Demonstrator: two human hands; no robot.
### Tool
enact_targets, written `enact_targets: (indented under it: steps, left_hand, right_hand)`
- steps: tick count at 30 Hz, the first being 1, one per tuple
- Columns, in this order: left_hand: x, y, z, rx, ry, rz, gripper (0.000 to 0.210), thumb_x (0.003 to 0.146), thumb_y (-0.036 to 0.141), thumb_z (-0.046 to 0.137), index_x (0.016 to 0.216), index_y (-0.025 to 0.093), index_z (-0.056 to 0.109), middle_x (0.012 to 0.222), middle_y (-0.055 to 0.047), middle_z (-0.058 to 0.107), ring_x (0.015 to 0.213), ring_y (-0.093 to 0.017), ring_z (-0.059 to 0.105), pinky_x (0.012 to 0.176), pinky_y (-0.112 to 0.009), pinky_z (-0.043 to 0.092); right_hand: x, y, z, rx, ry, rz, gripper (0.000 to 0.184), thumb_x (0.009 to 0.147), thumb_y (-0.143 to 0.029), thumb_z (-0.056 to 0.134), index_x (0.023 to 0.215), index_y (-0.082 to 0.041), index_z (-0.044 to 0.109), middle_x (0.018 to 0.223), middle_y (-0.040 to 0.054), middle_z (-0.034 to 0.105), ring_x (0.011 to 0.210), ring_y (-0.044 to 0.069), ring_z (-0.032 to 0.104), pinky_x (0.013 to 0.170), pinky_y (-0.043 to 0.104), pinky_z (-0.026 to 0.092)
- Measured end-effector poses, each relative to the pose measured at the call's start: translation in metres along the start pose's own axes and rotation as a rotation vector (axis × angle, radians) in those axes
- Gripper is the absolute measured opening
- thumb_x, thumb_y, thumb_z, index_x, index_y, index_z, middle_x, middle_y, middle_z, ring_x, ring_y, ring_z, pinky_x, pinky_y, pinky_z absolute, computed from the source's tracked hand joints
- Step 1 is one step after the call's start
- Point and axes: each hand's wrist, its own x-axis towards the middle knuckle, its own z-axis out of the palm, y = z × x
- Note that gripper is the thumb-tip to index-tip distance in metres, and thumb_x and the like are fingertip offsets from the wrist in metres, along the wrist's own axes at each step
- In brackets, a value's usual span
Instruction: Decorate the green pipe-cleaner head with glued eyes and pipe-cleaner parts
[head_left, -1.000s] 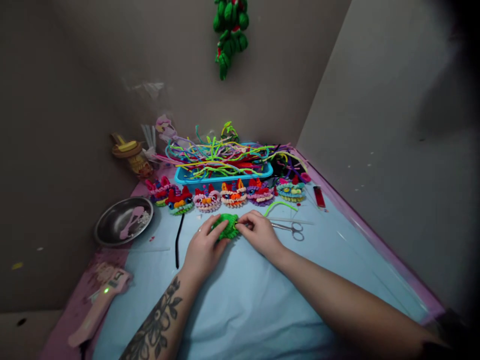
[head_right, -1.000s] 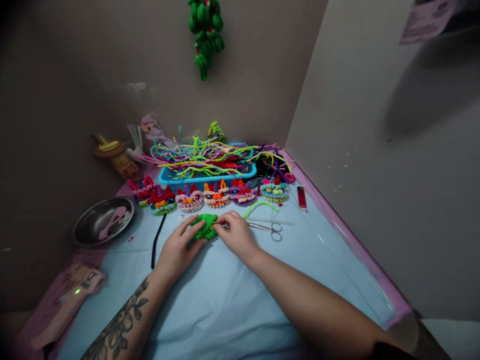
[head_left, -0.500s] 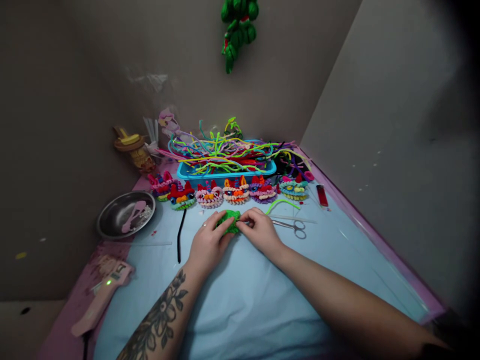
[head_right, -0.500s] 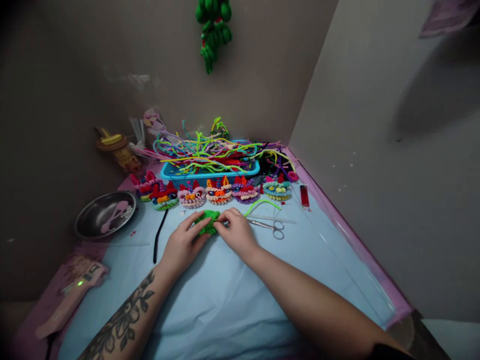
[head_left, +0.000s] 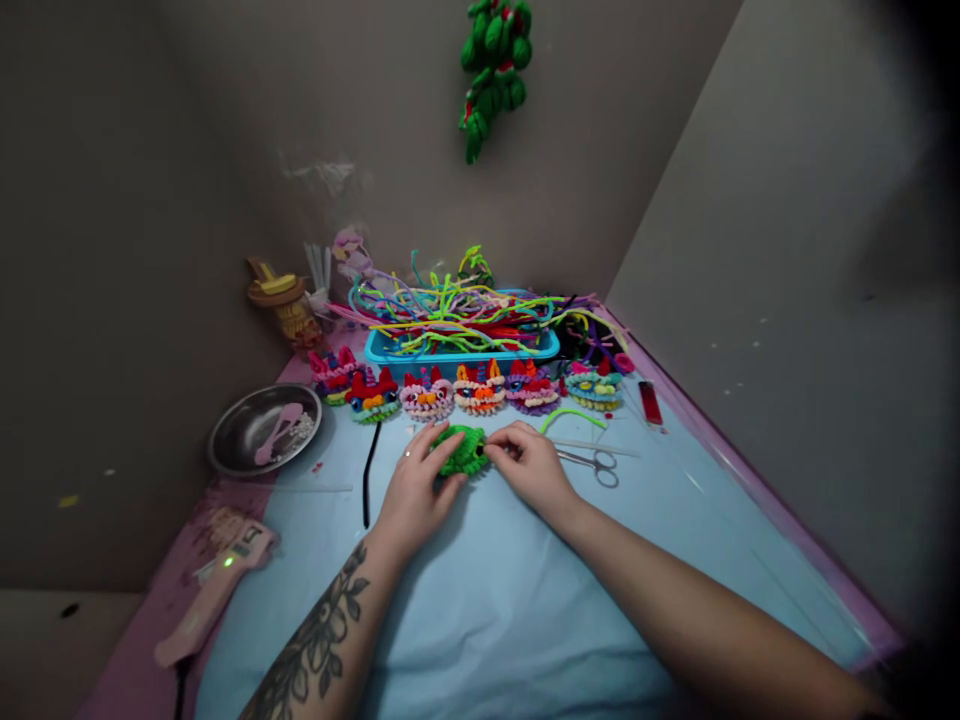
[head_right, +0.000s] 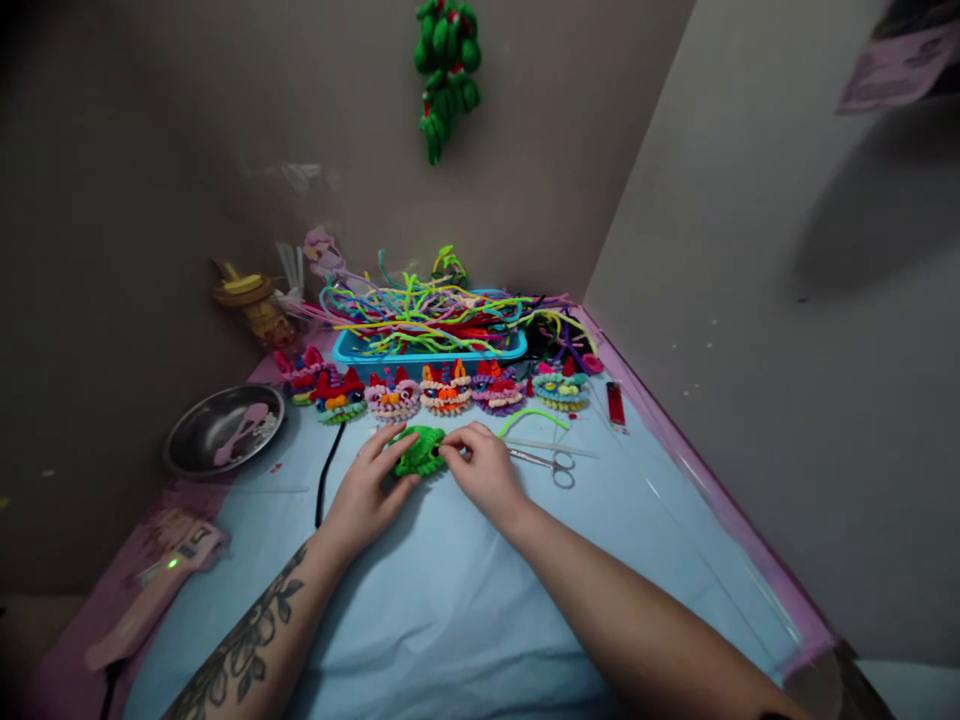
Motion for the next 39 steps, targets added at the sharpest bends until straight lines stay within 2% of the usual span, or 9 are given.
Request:
enact_targets:
  steps: [8,16,39]
  left_hand:
    - [0.004,0.001,0.003,-0.044,-0.080,-0.011,0.046,0.083,0.022,0.052,0.129,0.025,0.047,0.136,-0.010,0.043,0.128,-0.026,0.037,0.102,-0.045,0.037]
    - [0.006,0.002,0.003,-0.049,-0.051,0.018,0.044,0.083,0.020,0.052,0.126,0.026,0.050,0.133,-0.009,0.047,0.122,-0.024,0.044,0.100,-0.044,0.039]
    - [0.005,0.003,0.004,-0.045,-0.053,0.008,0.044,0.082,0.020,0.053,0.125,0.025,0.051,0.135,-0.009,0.045,0.123,-0.025,0.042,0.101,-0.044,0.039]
  right_hand:
    - [0.000,0.000,0.007,-0.044,-0.005,-0.033,0.007,0.073,-0.016,0.057,0.068,-0.020,0.060,0.071,0.0003,0.056,0.066,0.014,0.053,0.059,0.025,0.042]
    - [0.002,-0.001,0.011,-0.056,-0.014,-0.024,0.007,0.071,-0.016,0.057,0.066,-0.020,0.058,0.070,-0.0002,0.054,0.065,0.014,0.052,0.059,0.025,0.042]
    - [0.002,-0.002,0.012,-0.019,-0.001,-0.007,0.006,0.072,-0.016,0.057,0.068,-0.020,0.060,0.072,0.0008,0.058,0.065,0.015,0.054,0.063,0.027,0.044]
